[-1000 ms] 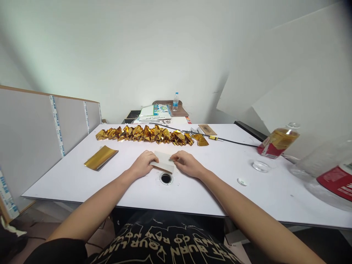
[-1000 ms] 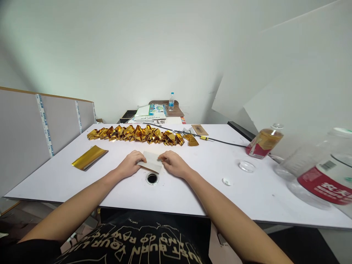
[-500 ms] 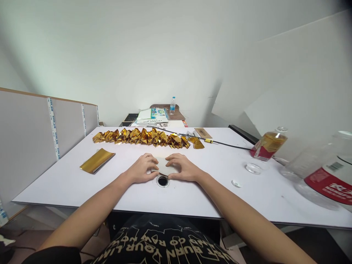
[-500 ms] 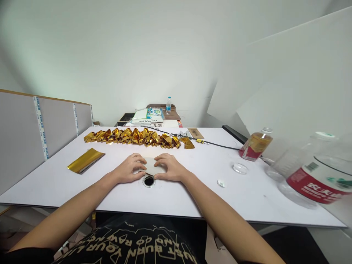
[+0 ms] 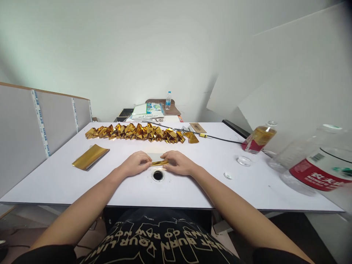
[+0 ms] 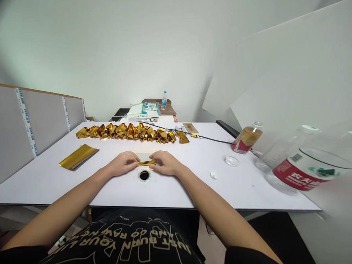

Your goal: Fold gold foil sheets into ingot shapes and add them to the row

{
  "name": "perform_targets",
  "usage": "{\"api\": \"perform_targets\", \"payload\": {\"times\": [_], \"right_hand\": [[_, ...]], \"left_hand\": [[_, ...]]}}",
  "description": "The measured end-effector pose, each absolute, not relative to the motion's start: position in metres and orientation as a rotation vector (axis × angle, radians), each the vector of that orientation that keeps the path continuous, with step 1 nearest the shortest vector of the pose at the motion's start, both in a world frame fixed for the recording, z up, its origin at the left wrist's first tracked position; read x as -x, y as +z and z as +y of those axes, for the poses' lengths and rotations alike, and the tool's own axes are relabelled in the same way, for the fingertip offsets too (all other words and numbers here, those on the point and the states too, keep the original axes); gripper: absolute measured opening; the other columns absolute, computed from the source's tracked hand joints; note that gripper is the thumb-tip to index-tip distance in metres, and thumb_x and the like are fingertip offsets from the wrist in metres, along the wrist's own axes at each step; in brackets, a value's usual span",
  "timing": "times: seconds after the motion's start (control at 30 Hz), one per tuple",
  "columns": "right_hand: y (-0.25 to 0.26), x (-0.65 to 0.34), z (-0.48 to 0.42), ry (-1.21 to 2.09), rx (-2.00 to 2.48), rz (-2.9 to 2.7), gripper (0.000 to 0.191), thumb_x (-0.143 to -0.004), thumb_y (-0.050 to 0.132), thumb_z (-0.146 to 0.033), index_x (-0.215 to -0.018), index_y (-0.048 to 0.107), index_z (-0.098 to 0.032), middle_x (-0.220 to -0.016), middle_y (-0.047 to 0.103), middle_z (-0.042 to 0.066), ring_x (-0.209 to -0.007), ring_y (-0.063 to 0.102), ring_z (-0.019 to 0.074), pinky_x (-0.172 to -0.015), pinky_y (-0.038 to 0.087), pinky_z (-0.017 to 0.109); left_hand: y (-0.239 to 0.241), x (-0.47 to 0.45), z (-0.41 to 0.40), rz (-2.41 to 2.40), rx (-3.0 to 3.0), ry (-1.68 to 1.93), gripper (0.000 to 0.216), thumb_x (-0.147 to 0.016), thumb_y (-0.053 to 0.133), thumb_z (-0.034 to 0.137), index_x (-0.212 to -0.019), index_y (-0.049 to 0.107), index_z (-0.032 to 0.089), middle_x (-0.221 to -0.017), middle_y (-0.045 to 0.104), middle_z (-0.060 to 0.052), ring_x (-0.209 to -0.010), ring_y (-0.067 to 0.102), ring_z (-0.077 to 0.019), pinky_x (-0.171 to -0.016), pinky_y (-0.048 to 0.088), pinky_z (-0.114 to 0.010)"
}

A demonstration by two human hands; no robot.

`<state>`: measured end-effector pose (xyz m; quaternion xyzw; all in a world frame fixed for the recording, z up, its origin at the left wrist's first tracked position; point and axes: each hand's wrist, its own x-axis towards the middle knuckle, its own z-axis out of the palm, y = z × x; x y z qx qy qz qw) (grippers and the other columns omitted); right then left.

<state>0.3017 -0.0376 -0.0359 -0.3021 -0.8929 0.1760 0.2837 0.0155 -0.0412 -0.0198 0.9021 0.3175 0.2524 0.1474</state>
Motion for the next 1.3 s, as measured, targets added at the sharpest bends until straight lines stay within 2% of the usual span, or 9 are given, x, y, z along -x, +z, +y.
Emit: {"api": "perform_targets", "payload": {"times": [0.17, 0.27, 0.4, 0.67, 0.8, 0.9, 1.0, 1.1, 1.3], "right_hand": [[-0.041, -0.303, -0.033, 0.517, 0.842, -2.317, 0.033, -0.104, 0.056, -0.045, -0.088, 0.076, -0.023, -0.122, 0.078, 0.009, -0.119, 0.069, 0.0278, -0.106, 0.052, 0.048], [-0.047, -0.301, -0.030, 0.372, 0.939, -2.267, 0.028, -0.103, 0.057, -0.041, -0.111, 0.076, -0.022, -0.137, 0.070, 0.012, -0.133, 0.059, 0.0319, -0.115, 0.042, 0.055], [-0.051, -0.296, -0.030, 0.293, 1.146, -2.339, 0.051, -0.099, 0.063, -0.040, -0.147, 0.058, -0.024, -0.149, 0.062, 0.014, -0.144, 0.046, 0.0380, -0.117, 0.033, 0.063], [-0.043, -0.295, -0.034, 0.146, 0.978, -2.334, 0.038, -0.097, 0.061, -0.024, -0.135, 0.065, -0.023, -0.124, 0.069, 0.014, -0.119, 0.055, 0.0329, -0.104, 0.042, 0.051], [-0.043, -0.296, -0.033, 0.154, 0.891, -2.357, 0.035, -0.095, 0.051, -0.011, -0.121, 0.072, -0.022, -0.107, 0.073, 0.012, -0.107, 0.059, 0.0293, -0.092, 0.044, 0.045], [-0.041, -0.298, -0.035, 0.205, 0.832, -2.368, 0.036, -0.088, 0.055, -0.009, -0.116, 0.074, -0.023, -0.108, 0.075, 0.009, -0.112, 0.058, 0.0300, -0.097, 0.042, 0.047], [-0.035, -0.301, -0.041, 0.274, 0.829, -2.396, 0.034, -0.083, 0.062, -0.013, -0.110, 0.077, -0.024, -0.115, 0.077, 0.007, -0.120, 0.055, 0.0316, -0.106, 0.038, 0.051], [-0.025, -0.300, -0.048, 0.288, 0.838, -2.481, 0.018, -0.093, 0.063, -0.026, -0.099, 0.081, -0.026, -0.116, 0.080, 0.005, -0.120, 0.055, 0.0322, -0.107, 0.036, 0.054], [-0.019, -0.291, -0.053, 0.160, 0.761, -2.571, 0.035, -0.101, 0.060, -0.044, -0.126, 0.078, -0.026, -0.136, 0.075, 0.008, -0.131, 0.053, 0.0349, -0.108, 0.035, 0.054]], "left_hand": [[-0.022, -0.013, -0.039, 0.953, -2.536, 0.748, 0.020, -0.099, 0.066, 0.039, -0.091, 0.077, 0.024, -0.097, 0.080, -0.002, -0.098, 0.071, -0.0220, -0.093, 0.053, -0.036], [-0.023, -0.012, -0.038, 0.967, -2.541, 0.766, 0.016, -0.098, 0.066, 0.032, -0.089, 0.077, 0.024, -0.091, 0.079, -0.001, -0.091, 0.071, -0.0206, -0.089, 0.054, -0.035], [-0.026, -0.012, -0.037, 0.962, -2.580, 0.805, 0.006, -0.093, 0.070, 0.023, -0.094, 0.076, 0.024, -0.096, 0.079, -0.002, -0.100, 0.069, -0.0227, -0.096, 0.053, -0.039], [-0.034, -0.008, -0.034, 1.103, -2.648, 0.904, 0.069, -0.085, 0.080, 0.023, -0.149, 0.055, 0.025, -0.157, 0.053, -0.012, -0.143, 0.047, -0.0333, -0.120, 0.043, -0.055], [-0.032, -0.007, -0.033, 1.048, -2.693, 0.768, 0.040, -0.093, 0.074, 0.028, -0.132, 0.067, 0.026, -0.133, 0.071, -0.008, -0.135, 0.054, -0.0322, -0.117, 0.045, -0.054], [-0.029, -0.009, -0.034, 1.032, -2.731, 0.710, 0.026, -0.094, 0.070, 0.025, -0.120, 0.073, 0.028, -0.121, 0.077, -0.005, -0.131, 0.060, -0.0312, -0.111, 0.048, -0.050], [-0.028, -0.010, -0.035, 1.006, -2.759, 0.715, 0.021, -0.095, 0.068, 0.025, -0.114, 0.077, 0.028, -0.115, 0.080, -0.004, -0.126, 0.065, -0.0297, -0.105, 0.051, -0.047], [-0.028, -0.011, -0.036, 0.962, -2.790, 0.703, 0.016, -0.098, 0.065, 0.028, -0.104, 0.080, 0.028, -0.110, 0.082, -0.003, -0.121, 0.069, -0.0284, -0.105, 0.050, -0.047], [-0.025, -0.012, -0.039, 1.016, -2.800, 0.661, 0.016, -0.095, 0.069, 0.029, -0.106, 0.080, 0.028, -0.117, 0.081, -0.002, -0.126, 0.067, -0.0299, -0.108, 0.047, -0.048]]}}
